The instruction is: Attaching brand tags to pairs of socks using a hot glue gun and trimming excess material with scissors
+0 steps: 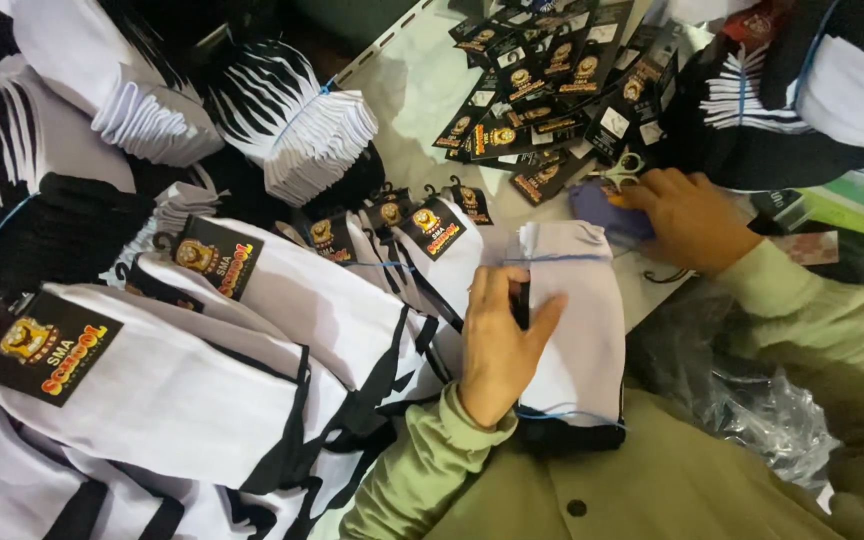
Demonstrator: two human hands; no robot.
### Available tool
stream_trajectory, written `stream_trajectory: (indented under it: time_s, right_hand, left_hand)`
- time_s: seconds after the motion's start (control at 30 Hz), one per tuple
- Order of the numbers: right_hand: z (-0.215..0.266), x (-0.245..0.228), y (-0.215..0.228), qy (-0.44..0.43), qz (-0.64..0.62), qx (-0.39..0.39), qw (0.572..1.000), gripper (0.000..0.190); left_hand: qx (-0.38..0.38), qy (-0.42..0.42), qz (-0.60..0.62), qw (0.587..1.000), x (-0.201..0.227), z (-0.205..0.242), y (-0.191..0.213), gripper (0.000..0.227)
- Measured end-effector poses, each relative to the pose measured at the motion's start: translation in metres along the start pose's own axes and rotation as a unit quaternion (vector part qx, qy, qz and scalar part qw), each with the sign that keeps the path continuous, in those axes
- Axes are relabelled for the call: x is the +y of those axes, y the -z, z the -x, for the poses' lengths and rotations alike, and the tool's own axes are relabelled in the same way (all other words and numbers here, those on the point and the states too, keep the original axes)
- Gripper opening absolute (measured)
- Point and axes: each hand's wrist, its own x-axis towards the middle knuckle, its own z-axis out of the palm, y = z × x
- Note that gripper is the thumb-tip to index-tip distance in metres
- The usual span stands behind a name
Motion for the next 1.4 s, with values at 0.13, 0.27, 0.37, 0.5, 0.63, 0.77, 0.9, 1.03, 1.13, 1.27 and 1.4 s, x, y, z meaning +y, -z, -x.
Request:
stream_trajectory:
  time_s: [0.13, 0.27, 0.37, 0.5, 0.63, 0.77, 0.9, 1.03, 1.13, 1.27, 1.4]
  right_hand:
    - [-0.018, -0.007, -0.032, 0.014, 0.061, 0.055, 0.997, 0.08]
    - [-0.031, -0.016, -0.015, 0.045, 0.045, -0.003, 0.998, 0.084]
    - [-0.045, -0.008, -0.011, 0.057, -0.206, -0.062, 0.975, 0.083]
    - [-0.07, 0.007, 0.0, 0.027, -0.375, 0.043, 0.926, 0.068]
    - [-0.115, 0.037, -0.019, -0.017, -0.153, 0.25, 0.956, 0.038]
    - [-0.141, 0.042, -0.058, -0.093, -0.005, 0.223, 0.97, 0.048]
    - [-0.16, 0.052, -0.085, -0.116, 0.025, 0.207, 0.971, 0.035]
    - [-0.143, 0.05, -0.054, -0.051, -0.129, 0.315, 0.939, 0.03]
    - [-0.134, 0.06, -0.042, -0.018, -0.268, 0.398, 0.877, 0.022]
    - [-0.124, 0.079, -0.025, -0.043, -0.434, 0.376, 0.817, 0.019]
    - [-0.092, 0.07, 0.028, -0.134, -0.676, 0.265, 0.674, 0.023]
  left_hand:
    - [-0.027, 0.029, 0.025, 0.999, -0.002, -0.005, -0.006, 0.032]
    - [-0.005, -0.018, 0.045, 0.999, 0.006, -0.003, -0.005, 0.024]
    - [0.024, -0.057, 0.05, 0.997, 0.001, -0.001, -0.014, 0.021]
    - [0.019, -0.032, 0.017, 0.999, 0.001, -0.005, -0.019, 0.031]
    - [-0.008, -0.036, 0.013, 0.999, 0.016, -0.005, -0.012, 0.035]
    - [-0.003, 0.01, 0.085, 0.996, 0.007, -0.005, -0.016, 0.043]
    - [0.029, 0.02, 0.134, 0.99, -0.005, -0.003, -0.018, 0.03]
    - [-0.015, -0.081, 0.026, 0.996, 0.009, -0.001, -0.006, 0.02]
    - [-0.068, -0.017, -0.023, 0.997, 0.009, -0.002, -0.005, 0.034]
    - [-0.12, -0.005, -0.097, 0.988, 0.0, -0.008, -0.007, 0.037]
    - [-0.065, -0.003, 0.096, 0.993, 0.004, -0.008, 0.003, 0.022]
